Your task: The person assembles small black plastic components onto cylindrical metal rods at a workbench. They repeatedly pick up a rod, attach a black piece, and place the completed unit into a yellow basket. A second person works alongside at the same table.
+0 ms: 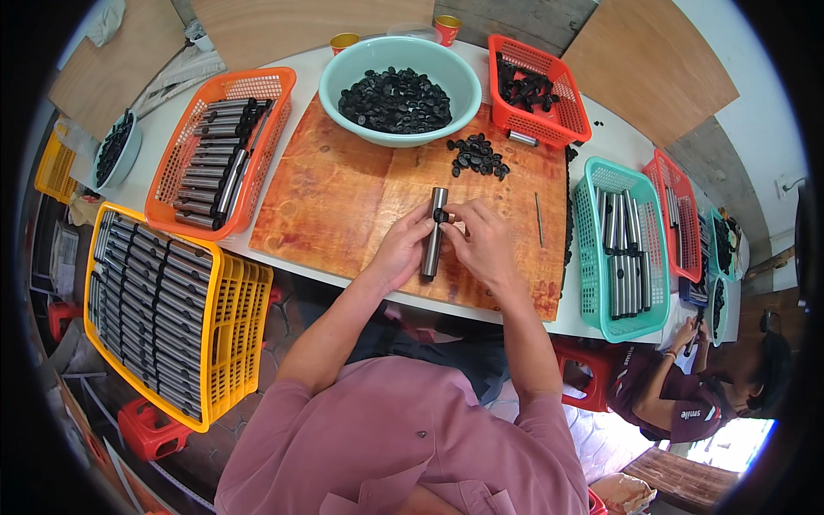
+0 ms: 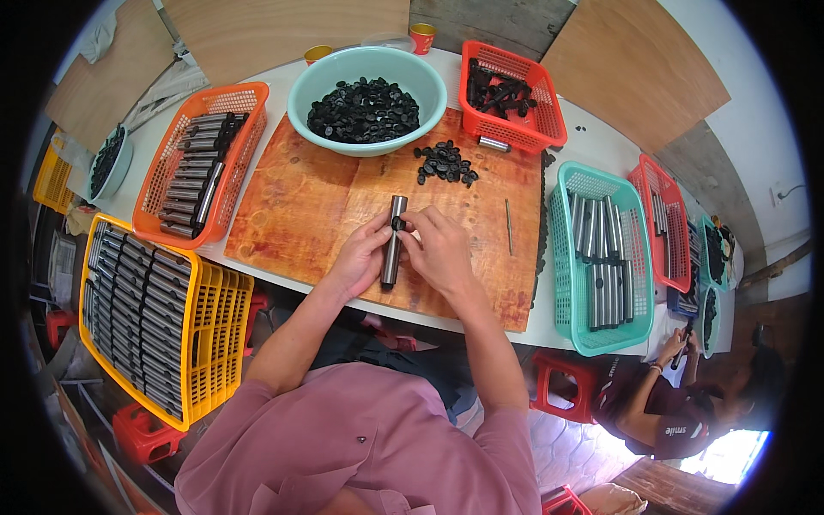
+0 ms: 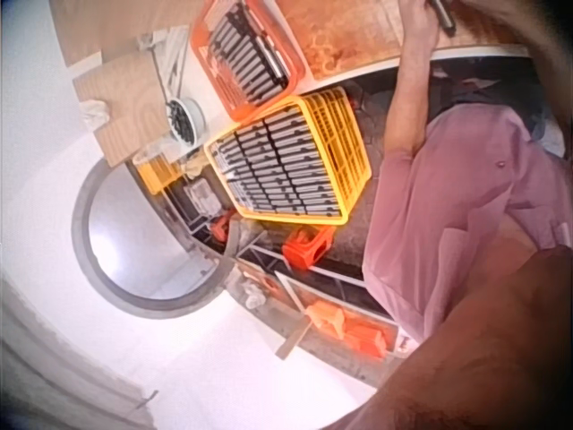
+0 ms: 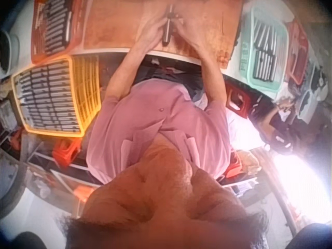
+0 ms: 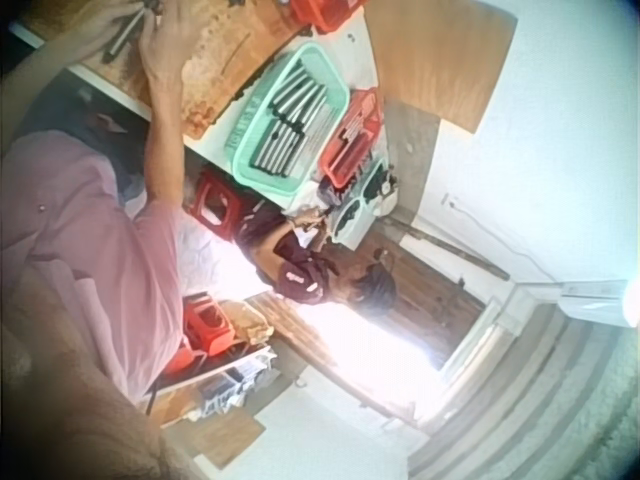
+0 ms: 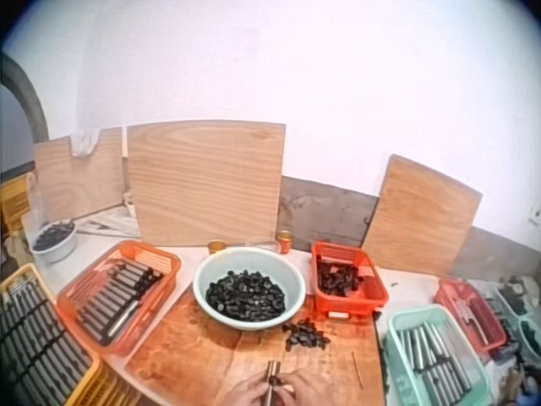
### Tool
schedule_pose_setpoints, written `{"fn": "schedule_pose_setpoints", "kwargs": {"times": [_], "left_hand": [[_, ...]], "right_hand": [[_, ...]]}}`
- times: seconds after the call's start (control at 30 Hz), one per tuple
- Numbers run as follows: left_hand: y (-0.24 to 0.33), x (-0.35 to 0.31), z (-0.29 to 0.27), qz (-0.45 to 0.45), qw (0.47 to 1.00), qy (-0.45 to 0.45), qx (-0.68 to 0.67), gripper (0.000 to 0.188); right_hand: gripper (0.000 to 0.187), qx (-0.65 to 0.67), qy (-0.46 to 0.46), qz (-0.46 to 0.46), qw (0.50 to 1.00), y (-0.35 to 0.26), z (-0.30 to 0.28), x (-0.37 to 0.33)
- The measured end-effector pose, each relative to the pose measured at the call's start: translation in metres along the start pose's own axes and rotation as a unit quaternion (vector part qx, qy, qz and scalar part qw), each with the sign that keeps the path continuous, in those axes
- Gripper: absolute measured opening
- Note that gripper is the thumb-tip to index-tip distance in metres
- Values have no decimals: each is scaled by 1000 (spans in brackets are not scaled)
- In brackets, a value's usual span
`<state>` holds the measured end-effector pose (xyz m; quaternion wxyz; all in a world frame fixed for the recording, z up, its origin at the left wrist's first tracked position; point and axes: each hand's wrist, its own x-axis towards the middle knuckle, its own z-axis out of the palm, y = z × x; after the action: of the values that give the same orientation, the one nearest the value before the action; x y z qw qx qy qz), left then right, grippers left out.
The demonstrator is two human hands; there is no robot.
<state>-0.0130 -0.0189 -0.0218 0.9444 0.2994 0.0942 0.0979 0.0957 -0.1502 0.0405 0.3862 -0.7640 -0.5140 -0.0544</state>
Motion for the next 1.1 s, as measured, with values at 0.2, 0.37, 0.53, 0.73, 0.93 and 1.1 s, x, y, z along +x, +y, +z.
{"fn": "schedule_pose_setpoints", "kwargs": {"times": [0.2, 0.37, 0.53, 0.73, 0.93, 1.1], "left_hand": [[1, -1, 3, 15, 1000, 14, -5, 50], [-1, 0, 2, 27, 999, 17, 3, 51], [2, -2, 6, 15, 1000, 9, 2, 49], [2, -2, 5, -8, 999, 39, 15, 38], [4, -2, 5, -12, 998, 42, 50, 27], [9, -4, 6, -58, 997, 17, 50, 24]], "right_hand": [[21, -41, 13, -31, 999, 0, 7, -3], [22, -58, 29, -41, 997, -1, 9, -4], [21, -67, 42, -39, 996, 1, 11, -7], [22, -75, 57, -72, 993, -5, 9, -7], [30, 145, -2, 117, 983, -15, 7, -11], [28, 244, 55, 232, 940, 10, 18, -5]]}}
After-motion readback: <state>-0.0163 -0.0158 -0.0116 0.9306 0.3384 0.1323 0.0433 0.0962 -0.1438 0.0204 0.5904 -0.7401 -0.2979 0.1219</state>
